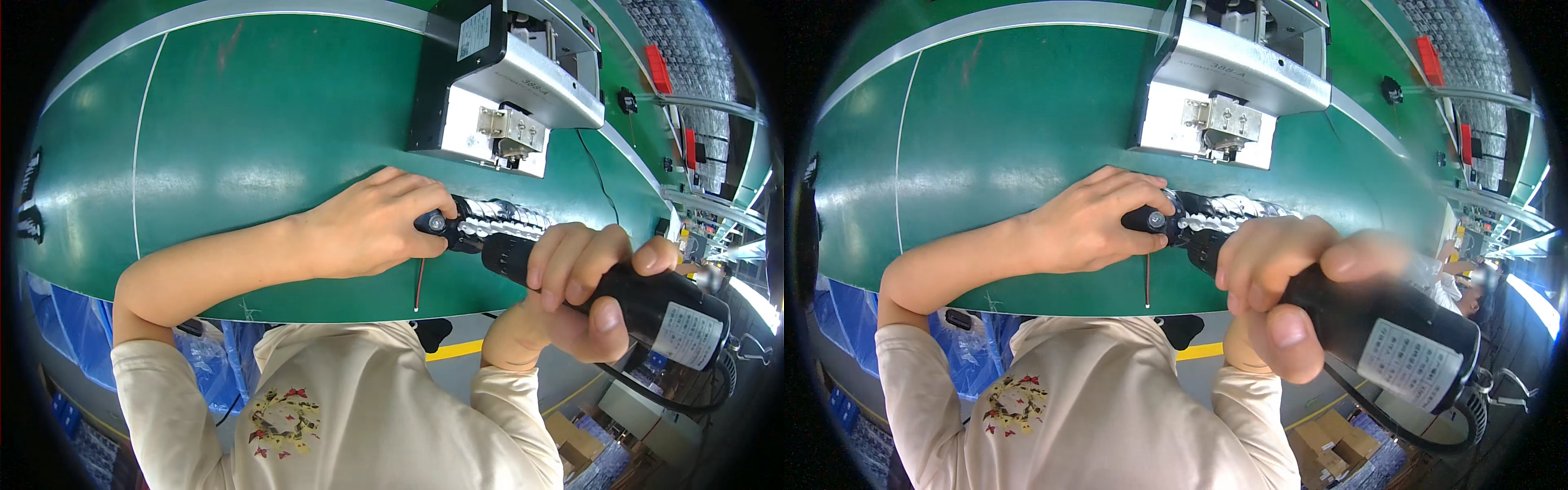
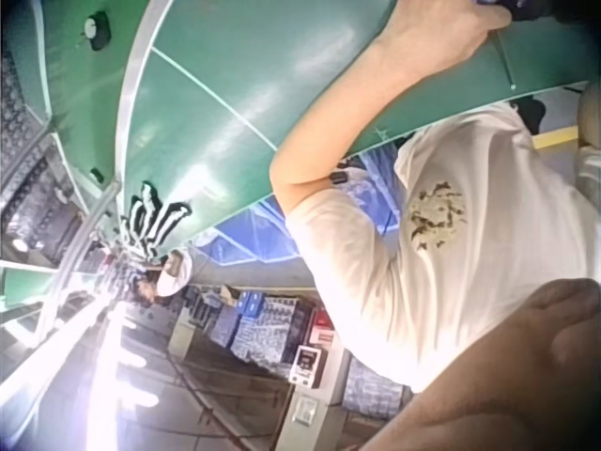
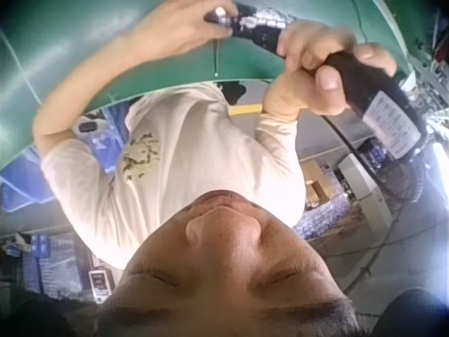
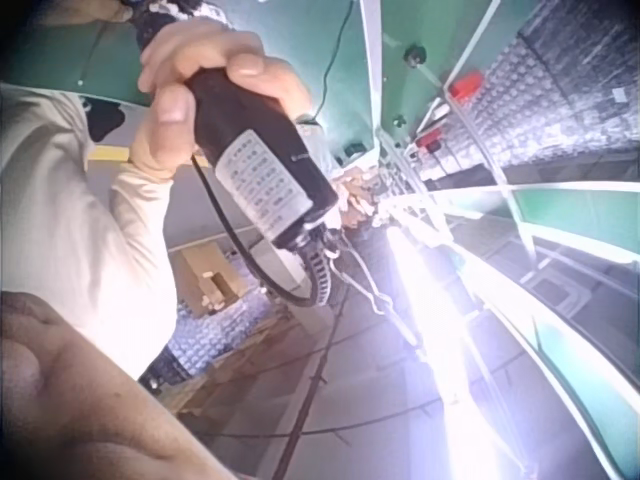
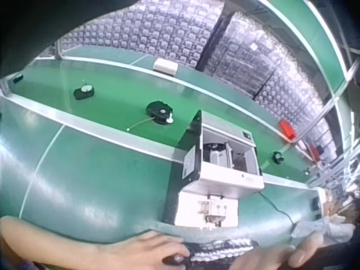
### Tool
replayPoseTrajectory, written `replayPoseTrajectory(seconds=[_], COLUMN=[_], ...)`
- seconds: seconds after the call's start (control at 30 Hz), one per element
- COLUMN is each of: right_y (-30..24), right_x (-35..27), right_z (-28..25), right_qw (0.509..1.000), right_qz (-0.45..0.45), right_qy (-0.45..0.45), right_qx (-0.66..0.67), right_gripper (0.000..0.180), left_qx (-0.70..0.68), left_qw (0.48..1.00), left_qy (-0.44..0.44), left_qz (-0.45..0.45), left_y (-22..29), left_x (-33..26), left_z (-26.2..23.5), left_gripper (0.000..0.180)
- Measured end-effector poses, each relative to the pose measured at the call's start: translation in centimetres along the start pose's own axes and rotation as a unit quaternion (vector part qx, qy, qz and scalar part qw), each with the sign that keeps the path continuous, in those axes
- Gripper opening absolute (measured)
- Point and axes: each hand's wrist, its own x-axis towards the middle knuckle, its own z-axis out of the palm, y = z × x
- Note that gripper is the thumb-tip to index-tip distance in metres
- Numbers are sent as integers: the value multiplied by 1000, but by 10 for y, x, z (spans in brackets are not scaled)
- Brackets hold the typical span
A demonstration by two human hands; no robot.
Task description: Manually assemble and test electrical components on a production line using an electric screwdriver.
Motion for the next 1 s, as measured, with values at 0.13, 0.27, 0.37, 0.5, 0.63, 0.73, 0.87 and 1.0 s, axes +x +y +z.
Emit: replayPoseTrajectory(seconds=[0.13,0.27,0.37,0.5,0.63,0.73,0.87,1.0], right_y=[13,15,13,13,15,14,13,-4], right_x=[-4,-12,-10,-13,-13,-14,-13,1], right_z=[-7,2,1,6,6,10,7,-15], right_qw=[998,999,994,994,995,997,999,995], right_qz=[-25,-36,-46,-48,-32,-20,-5,-86], right_qy=[-50,-18,-83,-76,-68,-46,-13,-35], right_qx=[-8,-20,-52,-67,-62,-63,-46,39], right_gripper=[46,44,42,39,38,39,43,63], left_qx=[-5,-4,-1,-4,-3,-16,-28,-37], left_qw=[1000,1000,1000,1000,1000,999,998,999], left_qy=[1,1,-2,-13,-25,-33,-33,-20], left_qz=[1,2,3,-2,-3,-15,-44,-27], left_y=[1,1,2,2,4,6,9,7], left_x=[2,3,3,2,3,5,6,9], left_z=[-1,-2,-2,-3,-5,-10,-12,-8], left_gripper=[15,14,13,14,17,21,27,32])
